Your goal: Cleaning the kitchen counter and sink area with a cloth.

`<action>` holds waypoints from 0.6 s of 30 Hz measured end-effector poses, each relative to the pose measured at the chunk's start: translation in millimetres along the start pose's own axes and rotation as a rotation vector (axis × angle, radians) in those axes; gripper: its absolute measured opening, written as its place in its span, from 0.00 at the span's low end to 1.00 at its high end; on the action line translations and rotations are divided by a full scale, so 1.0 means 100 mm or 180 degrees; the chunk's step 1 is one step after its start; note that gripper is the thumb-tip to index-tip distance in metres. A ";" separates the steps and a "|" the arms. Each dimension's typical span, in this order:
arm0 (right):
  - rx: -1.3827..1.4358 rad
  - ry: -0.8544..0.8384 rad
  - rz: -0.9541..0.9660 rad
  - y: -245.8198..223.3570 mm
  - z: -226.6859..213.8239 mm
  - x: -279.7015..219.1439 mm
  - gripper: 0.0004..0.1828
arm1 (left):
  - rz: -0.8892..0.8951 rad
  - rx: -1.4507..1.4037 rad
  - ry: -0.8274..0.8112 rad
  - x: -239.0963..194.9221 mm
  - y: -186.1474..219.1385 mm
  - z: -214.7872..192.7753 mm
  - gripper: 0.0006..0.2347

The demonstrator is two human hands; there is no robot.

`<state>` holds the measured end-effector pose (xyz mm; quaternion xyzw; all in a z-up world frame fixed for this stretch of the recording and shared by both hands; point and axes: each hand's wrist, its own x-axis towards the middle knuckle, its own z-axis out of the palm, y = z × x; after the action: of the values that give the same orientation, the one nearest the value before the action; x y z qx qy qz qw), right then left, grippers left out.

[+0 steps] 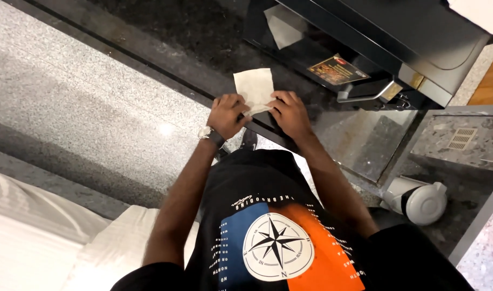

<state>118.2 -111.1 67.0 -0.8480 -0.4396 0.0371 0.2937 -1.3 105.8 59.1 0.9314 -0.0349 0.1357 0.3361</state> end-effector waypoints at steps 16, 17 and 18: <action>-0.0155 0.0408 0.0604 -0.12 0.09 0.17 0.14 | -0.1474 -0.0698 0.0316 0.24 -0.27 0.58 0.06; -0.0249 0.0673 0.0552 -0.19 0.09 0.17 0.13 | -0.1487 -0.0455 0.0441 0.26 -0.24 0.58 0.09; -0.0337 0.0933 0.0492 -0.27 0.09 0.17 0.12 | -0.1505 -0.0206 0.0570 0.28 -0.20 0.58 0.13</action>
<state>106.6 -82.3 77.4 -0.8899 -0.3269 -0.0877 0.3059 42.1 85.2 11.5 0.8867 0.2095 0.1340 0.3898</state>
